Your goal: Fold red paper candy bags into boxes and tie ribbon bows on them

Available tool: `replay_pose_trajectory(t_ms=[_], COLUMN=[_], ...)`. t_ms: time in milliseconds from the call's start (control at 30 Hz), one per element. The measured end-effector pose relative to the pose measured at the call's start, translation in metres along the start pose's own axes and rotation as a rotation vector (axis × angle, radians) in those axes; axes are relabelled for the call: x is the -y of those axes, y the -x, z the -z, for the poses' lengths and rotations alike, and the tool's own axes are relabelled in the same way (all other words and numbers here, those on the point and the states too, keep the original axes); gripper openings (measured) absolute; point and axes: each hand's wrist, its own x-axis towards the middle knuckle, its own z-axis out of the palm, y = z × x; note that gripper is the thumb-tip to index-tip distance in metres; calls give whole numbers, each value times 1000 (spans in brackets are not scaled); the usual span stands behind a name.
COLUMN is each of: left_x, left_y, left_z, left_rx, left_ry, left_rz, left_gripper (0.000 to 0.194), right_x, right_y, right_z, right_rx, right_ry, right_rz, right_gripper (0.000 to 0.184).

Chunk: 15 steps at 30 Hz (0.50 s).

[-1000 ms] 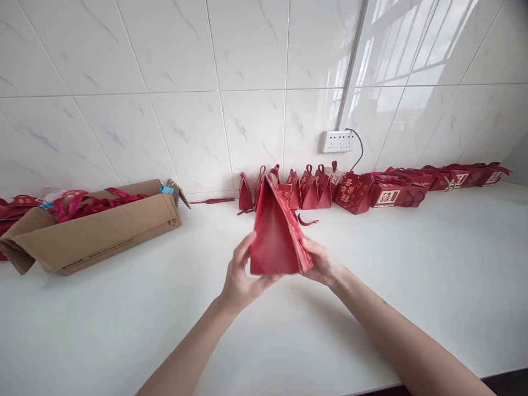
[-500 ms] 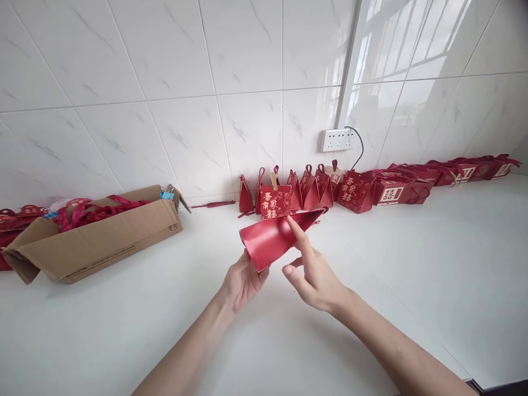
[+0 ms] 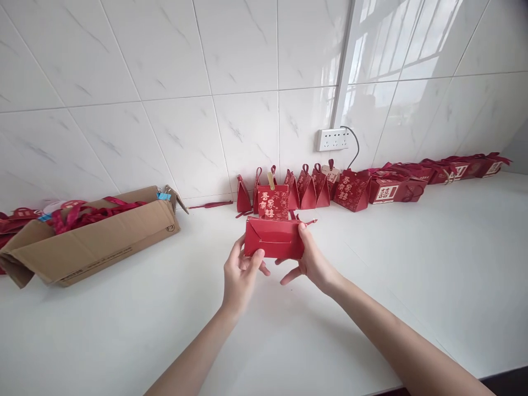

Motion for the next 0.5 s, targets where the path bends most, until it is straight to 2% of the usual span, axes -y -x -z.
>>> replay_pose_trajectory(t_ms=[100, 200, 333, 400, 500], left_x=[-1, -2, 2, 6, 11], left_y=[0, 0, 1, -2, -9], left_z=[0, 1, 1, 0, 0], left_rx=[-31, -38, 35, 90, 113], left_ry=[-15, -8, 20, 92, 327], left_rz=[30, 42, 23, 8, 98], left_gripper=[41, 40, 46, 53, 65], right_x=[-3, -4, -1, 1, 2], right_y=[-1, -2, -3, -6, -14], right_z=[0, 1, 6, 10, 15], right_rx=[61, 81, 74, 36, -21], right_ry=[-67, -108, -195, -210, -134], right_rz=[-93, -125, -186, -177, -16], right_gripper=[62, 62, 69, 60, 38])
